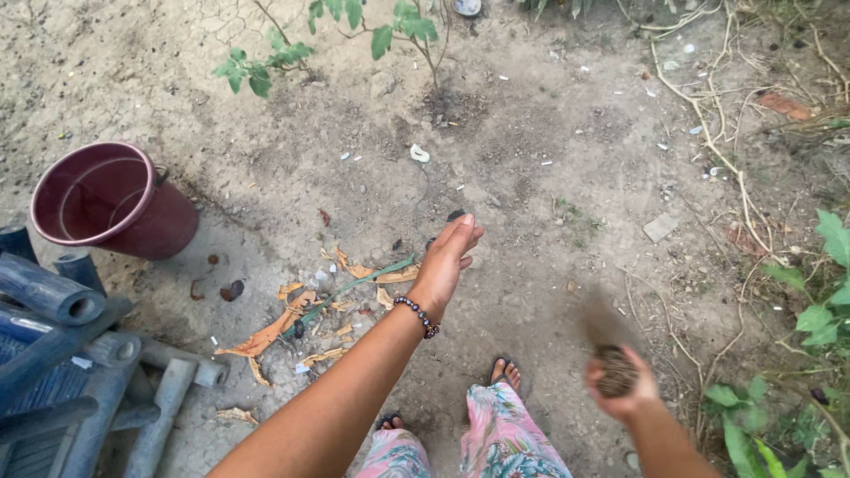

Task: The person sweeps debris and dirt from the ground using a handheld broom made of sticks.

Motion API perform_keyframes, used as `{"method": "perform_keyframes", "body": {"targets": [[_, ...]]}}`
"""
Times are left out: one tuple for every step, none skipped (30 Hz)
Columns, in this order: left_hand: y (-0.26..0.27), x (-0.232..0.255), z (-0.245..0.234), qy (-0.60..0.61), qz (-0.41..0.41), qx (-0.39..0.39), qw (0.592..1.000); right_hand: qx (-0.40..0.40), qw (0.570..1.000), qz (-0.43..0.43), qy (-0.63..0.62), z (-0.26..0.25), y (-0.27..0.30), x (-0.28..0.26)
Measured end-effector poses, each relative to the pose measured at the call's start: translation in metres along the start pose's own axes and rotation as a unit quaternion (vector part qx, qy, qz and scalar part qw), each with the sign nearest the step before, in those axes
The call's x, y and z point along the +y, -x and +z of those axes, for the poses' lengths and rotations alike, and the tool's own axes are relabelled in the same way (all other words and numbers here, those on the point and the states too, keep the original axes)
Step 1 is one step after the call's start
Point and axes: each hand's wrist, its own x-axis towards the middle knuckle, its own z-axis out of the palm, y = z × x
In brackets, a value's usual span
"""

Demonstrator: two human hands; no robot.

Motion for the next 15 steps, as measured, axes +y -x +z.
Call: {"method": "perform_keyframes", "body": {"targets": [[-0.005, -0.001, 0.007, 0.004, 0.002, -0.002, 1.0, -0.044, 0.997, 0.05, 0.025, 0.021, 0.006, 0.017], [-0.009, -0.002, 0.012, 0.008, 0.0, 0.001, 1.0, -0.077, 0.989, 0.115, 0.048, 0.036, 0.017, 0.033], [-0.013, -0.003, 0.018, 0.012, -0.003, 0.004, 1.0, -0.109, 0.975, 0.178, 0.07, 0.049, 0.032, 0.043], [-0.016, -0.004, 0.022, 0.017, -0.005, 0.007, 1.0, -0.15, 0.958, 0.221, 0.101, 0.06, 0.049, 0.046], [-0.019, -0.005, 0.026, 0.015, -0.007, 0.012, 1.0, -0.19, 0.936, 0.263, 0.132, 0.069, 0.066, 0.047], [-0.023, -0.005, 0.03, 0.013, -0.009, 0.017, 1.0, -0.229, 0.91, 0.305, 0.163, 0.077, 0.08, 0.045], [-0.025, -0.006, 0.032, 0.012, -0.01, 0.022, 1.0, -0.229, 0.904, 0.282, 0.225, 0.082, 0.091, 0.041], [-0.026, -0.008, 0.033, 0.017, -0.014, 0.025, 0.999, -0.229, 0.894, 0.259, 0.286, 0.086, 0.099, 0.035], [-0.029, -0.007, 0.034, 0.022, -0.015, 0.028, 0.999, -0.228, 0.879, 0.233, 0.347, 0.09, 0.103, 0.028], [-0.032, -0.006, 0.035, 0.028, -0.016, 0.031, 0.999, -0.213, 0.896, 0.21, 0.329, 0.089, 0.104, 0.019], [-0.035, -0.005, 0.036, 0.031, -0.012, 0.036, 0.999, -0.199, 0.91, 0.187, 0.312, 0.084, 0.103, 0.006], [-0.037, -0.004, 0.036, 0.035, -0.008, 0.041, 0.999, -0.184, 0.923, 0.164, 0.294, 0.076, 0.098, -0.009], [-0.037, -0.004, 0.035, 0.038, -0.005, 0.05, 0.998, -0.181, 0.941, 0.138, 0.249, 0.068, 0.088, -0.023], [-0.036, -0.004, 0.033, 0.04, -0.007, 0.053, 0.998, -0.177, 0.956, 0.112, 0.204, 0.062, 0.074, -0.039], [-0.036, -0.003, 0.031, 0.041, -0.009, 0.058, 0.997, -0.173, 0.968, 0.087, 0.159, 0.058, 0.057, -0.055]]}}
